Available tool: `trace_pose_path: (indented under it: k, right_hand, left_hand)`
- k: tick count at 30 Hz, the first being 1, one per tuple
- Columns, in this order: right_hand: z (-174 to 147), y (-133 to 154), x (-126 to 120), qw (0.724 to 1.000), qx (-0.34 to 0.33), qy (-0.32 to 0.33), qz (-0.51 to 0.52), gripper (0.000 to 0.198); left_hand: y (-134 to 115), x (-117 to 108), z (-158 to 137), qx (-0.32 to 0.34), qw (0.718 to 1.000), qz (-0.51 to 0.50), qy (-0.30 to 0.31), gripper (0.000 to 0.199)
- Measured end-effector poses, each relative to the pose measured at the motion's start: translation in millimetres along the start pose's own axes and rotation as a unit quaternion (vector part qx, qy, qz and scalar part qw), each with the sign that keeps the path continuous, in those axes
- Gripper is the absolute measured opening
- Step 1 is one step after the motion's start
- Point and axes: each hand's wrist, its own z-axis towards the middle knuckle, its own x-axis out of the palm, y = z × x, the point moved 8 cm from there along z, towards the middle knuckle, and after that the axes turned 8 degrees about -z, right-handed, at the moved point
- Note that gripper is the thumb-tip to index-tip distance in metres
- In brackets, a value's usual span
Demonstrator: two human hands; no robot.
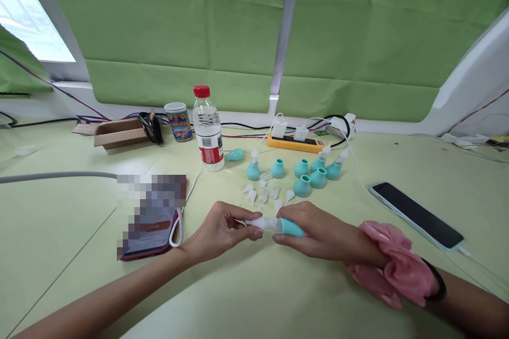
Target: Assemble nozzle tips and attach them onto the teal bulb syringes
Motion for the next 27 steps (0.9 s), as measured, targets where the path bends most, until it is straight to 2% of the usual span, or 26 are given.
trace_pose_path:
  k: [6,13,18,21,24,26,27]
  right_hand:
    - [4.7,-3.7,11.0,0.981,0.009,0.052,0.189,0.026]
    - [6.2,-6.5,22.5,0.960,0.029,0.084,0.265,0.030]
    - [9.0,0.0,8.0,0.968,-0.004,-0.007,0.252,0.022]
    - [6.4,7.9,-7.1,0.978,-0.036,-0.056,0.198,0.016]
    - [2.4,2.7,-29.1,0.985,-0.023,-0.123,0.118,0.016]
    - [1.9,-11.1,-48.4,0.980,0.004,-0.179,0.090,0.017]
    - [3.0,-20.9,-58.5,0.975,0.019,-0.206,0.086,0.017]
  left_hand:
    - [-4.6,7.0,-0.3,0.007,0.997,-0.050,0.061,0.024]
    - [-6.7,5.6,-0.2,0.001,0.995,-0.072,0.070,0.024]
    - [-9.8,3.4,1.7,0.030,0.996,-0.080,0.016,0.027]
    - [-14.3,-0.2,0.4,0.069,0.996,-0.039,-0.035,0.037]
    - [-22.3,-5.8,-1.2,0.133,0.986,0.072,-0.075,0.040]
    - [-27.8,-4.0,-0.3,0.198,0.957,0.198,-0.078,0.036]
    - [-27.8,-1.9,1.2,0.223,0.934,0.268,-0.079,0.037]
